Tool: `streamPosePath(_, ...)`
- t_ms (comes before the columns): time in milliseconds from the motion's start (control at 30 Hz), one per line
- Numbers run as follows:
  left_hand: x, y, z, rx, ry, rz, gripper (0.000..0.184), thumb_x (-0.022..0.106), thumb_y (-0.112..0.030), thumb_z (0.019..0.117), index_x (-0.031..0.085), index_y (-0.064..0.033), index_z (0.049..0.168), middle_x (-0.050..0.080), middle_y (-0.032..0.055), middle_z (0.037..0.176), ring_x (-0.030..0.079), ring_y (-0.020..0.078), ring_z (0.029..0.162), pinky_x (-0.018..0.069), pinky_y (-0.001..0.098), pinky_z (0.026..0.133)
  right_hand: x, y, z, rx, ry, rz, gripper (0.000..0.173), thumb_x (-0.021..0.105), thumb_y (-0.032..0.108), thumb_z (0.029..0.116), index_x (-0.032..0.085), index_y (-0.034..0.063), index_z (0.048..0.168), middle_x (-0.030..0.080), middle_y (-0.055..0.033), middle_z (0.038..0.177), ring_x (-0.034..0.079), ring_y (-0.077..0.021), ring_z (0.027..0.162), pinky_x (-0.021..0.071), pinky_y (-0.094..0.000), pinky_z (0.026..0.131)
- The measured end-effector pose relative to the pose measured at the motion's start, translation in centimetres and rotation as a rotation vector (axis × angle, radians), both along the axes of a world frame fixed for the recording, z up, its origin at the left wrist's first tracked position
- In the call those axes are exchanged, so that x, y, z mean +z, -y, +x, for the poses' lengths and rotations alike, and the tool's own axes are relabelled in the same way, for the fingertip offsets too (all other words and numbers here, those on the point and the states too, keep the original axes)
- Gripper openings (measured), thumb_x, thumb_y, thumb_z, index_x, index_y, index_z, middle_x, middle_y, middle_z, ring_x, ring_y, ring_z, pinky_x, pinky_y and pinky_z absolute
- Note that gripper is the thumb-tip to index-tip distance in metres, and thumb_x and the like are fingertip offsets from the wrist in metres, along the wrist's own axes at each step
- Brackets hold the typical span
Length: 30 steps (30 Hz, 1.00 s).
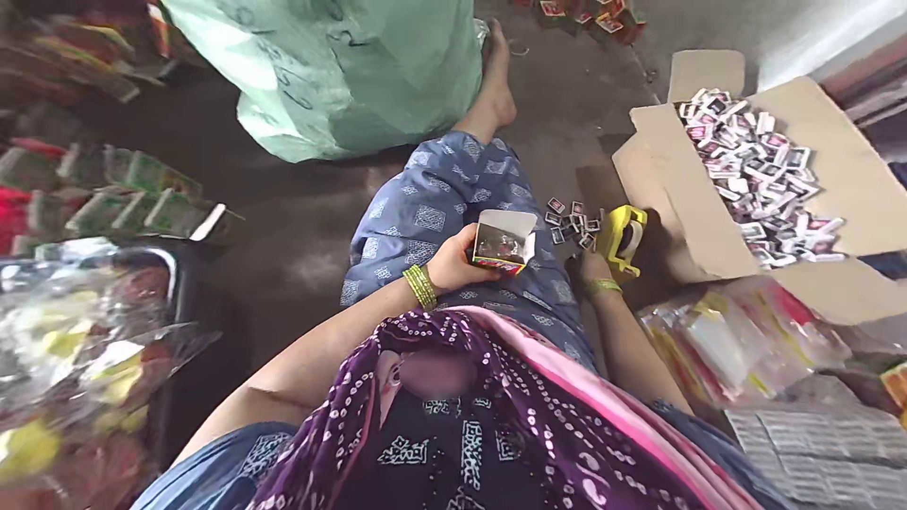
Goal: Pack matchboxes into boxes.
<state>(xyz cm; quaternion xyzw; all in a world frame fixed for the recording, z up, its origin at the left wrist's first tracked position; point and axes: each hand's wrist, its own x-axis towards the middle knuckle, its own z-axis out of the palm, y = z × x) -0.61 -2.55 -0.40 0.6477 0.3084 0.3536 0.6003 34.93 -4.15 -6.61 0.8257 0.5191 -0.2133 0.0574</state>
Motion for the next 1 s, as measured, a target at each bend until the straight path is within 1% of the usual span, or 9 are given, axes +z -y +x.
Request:
streamPosePath(67,-0.4,-0.3,0.2,0.025,-0.002,-0.015,0.074,0.090,-0.005,0.0698,0.055,-0.0012,0.135,0.071,0.0083,0.121,0.069,0.0148,0.111,0.0585,0.0373,0.100,0.6,0.4,0.2,0.003,-0.077,0.042,0.044,0.067,0.030,0.0971,0.066,-0.0049,0.124,0.064,-0.0318,0.125,0.060,-0.0475,0.122,0.0453,-0.0639,0.105)
streamPosePath(167,-0.5,-0.4,0.4,0.054,-0.021,0.026,0.074,0.090,-0.006,0.0715,0.054,-0.0011,0.136,0.069,0.0091,0.123,0.067,0.0150,0.114,0.0568,0.0382,0.102,2.7,0.6,-0.4,-0.040,-0.311,0.273,0.044,0.058,0.020,0.1038,0.054,-0.0046,0.140,0.061,-0.0274,0.134,0.061,-0.0365,0.125,0.0470,-0.0517,0.110)
streamPosePath(300,-0.4,-0.4,0.4,0.133,-0.091,0.027,0.076,0.089,-0.009,0.0723,0.052,-0.0022,0.138,0.068,0.0105,0.123,0.068,0.0158,0.113,0.0569,0.0395,0.101,10.6,1.6,-4.8,0.134,-0.578,0.691,0.039,0.050,0.021,0.1074,0.055,0.0018,0.140,0.066,-0.0168,0.125,0.069,-0.0194,0.103,0.0588,-0.0389,0.089)
streamPosePath(400,-0.4,-0.6,0.5,0.147,-0.121,0.005,0.078,0.090,-0.009,0.0710,0.052,-0.0040,0.138,0.069,0.0099,0.123,0.068,0.0154,0.113,0.0574,0.0394,0.101,15.5,2.3,-8.3,0.435,-0.678,0.836,0.045,0.062,0.018,0.1025,0.053,0.0068,0.145,0.070,-0.0095,0.107,0.069,-0.0126,0.083,0.0610,-0.0317,0.072)
streamPosePath(433,-0.5,-0.5,0.5,0.142,-0.122,0.007,0.077,0.090,-0.008,0.0710,0.052,-0.0039,0.138,0.069,0.0098,0.122,0.068,0.0154,0.112,0.0574,0.0392,0.100,16.2,2.4,-9.5,0.511,-0.671,0.858,0.046,0.068,0.018,0.0988,0.053,0.0050,0.140,0.071,-0.0068,0.099,0.068,-0.0114,0.080,0.0602,-0.0305,0.071)
streamPosePath(567,-0.5,-0.2,0.5,0.129,-0.117,0.047,0.074,0.089,-0.008,0.0731,0.053,-0.0024,0.137,0.069,0.0093,0.122,0.068,0.0143,0.111,0.0575,0.0377,0.100,15.9,2.6,-13.7,0.647,-0.564,0.831,0.022,0.073,0.025,0.0956,0.071,0.0074,0.109,0.073,-0.0009,0.092,0.069,-0.0078,0.082,0.0615,-0.0294,0.076)
streamPosePath(700,-0.3,-0.1,0.3,0.130,-0.203,0.133,0.071,0.089,-0.014,0.0759,0.054,-0.0009,0.136,0.068,0.0104,0.121,0.067,0.0132,0.111,0.0556,0.0362,0.101,14.3,2.6,-16.3,0.670,-0.463,0.872,0.020,0.068,0.025,0.0981,0.077,0.0106,0.108,0.076,-0.0002,0.097,0.071,-0.0103,0.091,0.0590,-0.0342,0.086)
streamPosePath(800,-0.4,-0.2,0.4,0.113,-0.254,0.162,0.071,0.087,-0.017,0.0773,0.053,-0.0013,0.138,0.067,0.0131,0.123,0.066,0.0163,0.114,0.0538,0.0386,0.103,14.0,2.6,-17.4,0.604,-0.431,0.909,0.024,0.070,0.025,0.0969,0.071,0.0062,0.111,0.073,-0.0029,0.093,0.070,-0.0125,0.086,0.0602,-0.0336,0.080)
streamPosePath(1000,-0.8,-0.3,0.4,0.107,-0.275,0.192,0.069,0.086,-0.024,0.0797,0.055,0.0000,0.137,0.067,0.0140,0.123,0.065,0.0187,0.116,0.0514,0.0408,0.106,12.4,2.9,-18.2,0.654,-0.356,0.946,0.018,0.066,0.024,0.0977,0.078,0.0097,0.095,0.075,-0.0016,0.087,0.071,-0.0139,0.083,0.0589,-0.0341,0.081)
